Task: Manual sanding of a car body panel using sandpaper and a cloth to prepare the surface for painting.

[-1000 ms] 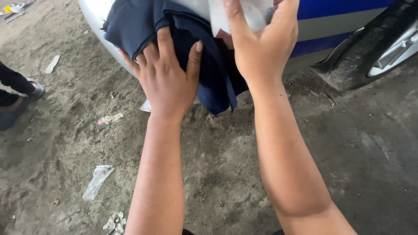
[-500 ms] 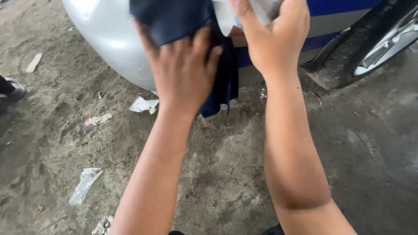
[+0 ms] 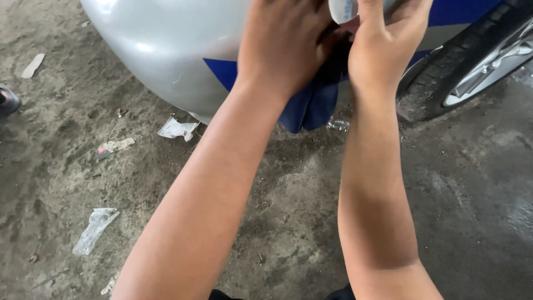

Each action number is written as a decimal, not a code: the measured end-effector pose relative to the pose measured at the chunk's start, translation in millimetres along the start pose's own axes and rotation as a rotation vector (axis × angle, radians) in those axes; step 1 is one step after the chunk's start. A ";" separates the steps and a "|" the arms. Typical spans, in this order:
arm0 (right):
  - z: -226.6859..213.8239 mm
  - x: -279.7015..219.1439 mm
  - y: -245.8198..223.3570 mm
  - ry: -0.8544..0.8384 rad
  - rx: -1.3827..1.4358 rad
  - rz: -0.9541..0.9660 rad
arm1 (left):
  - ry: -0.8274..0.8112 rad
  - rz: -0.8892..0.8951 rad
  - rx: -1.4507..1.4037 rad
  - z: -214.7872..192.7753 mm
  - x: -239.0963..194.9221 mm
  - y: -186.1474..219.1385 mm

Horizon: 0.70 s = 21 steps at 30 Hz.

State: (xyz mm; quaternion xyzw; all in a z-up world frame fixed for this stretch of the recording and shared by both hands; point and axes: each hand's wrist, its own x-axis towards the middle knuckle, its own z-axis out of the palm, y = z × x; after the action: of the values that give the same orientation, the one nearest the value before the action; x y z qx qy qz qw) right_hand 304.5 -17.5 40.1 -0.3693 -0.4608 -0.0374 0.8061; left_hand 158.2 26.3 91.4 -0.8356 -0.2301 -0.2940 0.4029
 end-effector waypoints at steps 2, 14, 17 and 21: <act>-1.0 0.0 0.9 -0.029 0.067 0.135 | -0.023 -0.094 -0.090 -15.2 -13.9 -6.7; 11.8 -8.0 -24.5 -0.003 0.073 0.242 | -0.050 -0.884 -0.039 -27.2 -135.2 -54.6; 12.7 -1.6 -25.9 0.052 0.116 0.287 | 0.078 -1.482 -0.509 9.5 -147.3 -67.6; 11.5 4.2 -48.3 0.085 0.086 0.381 | 0.184 -1.754 -0.742 -10.2 -106.4 -44.7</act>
State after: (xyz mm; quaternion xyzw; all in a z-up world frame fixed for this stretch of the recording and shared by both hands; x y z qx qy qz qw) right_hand 279.3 -44.1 73.9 -0.4132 -0.3495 0.1200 0.8323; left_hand 50.6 27.7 48.6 -0.4137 -0.6338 -0.6099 -0.2349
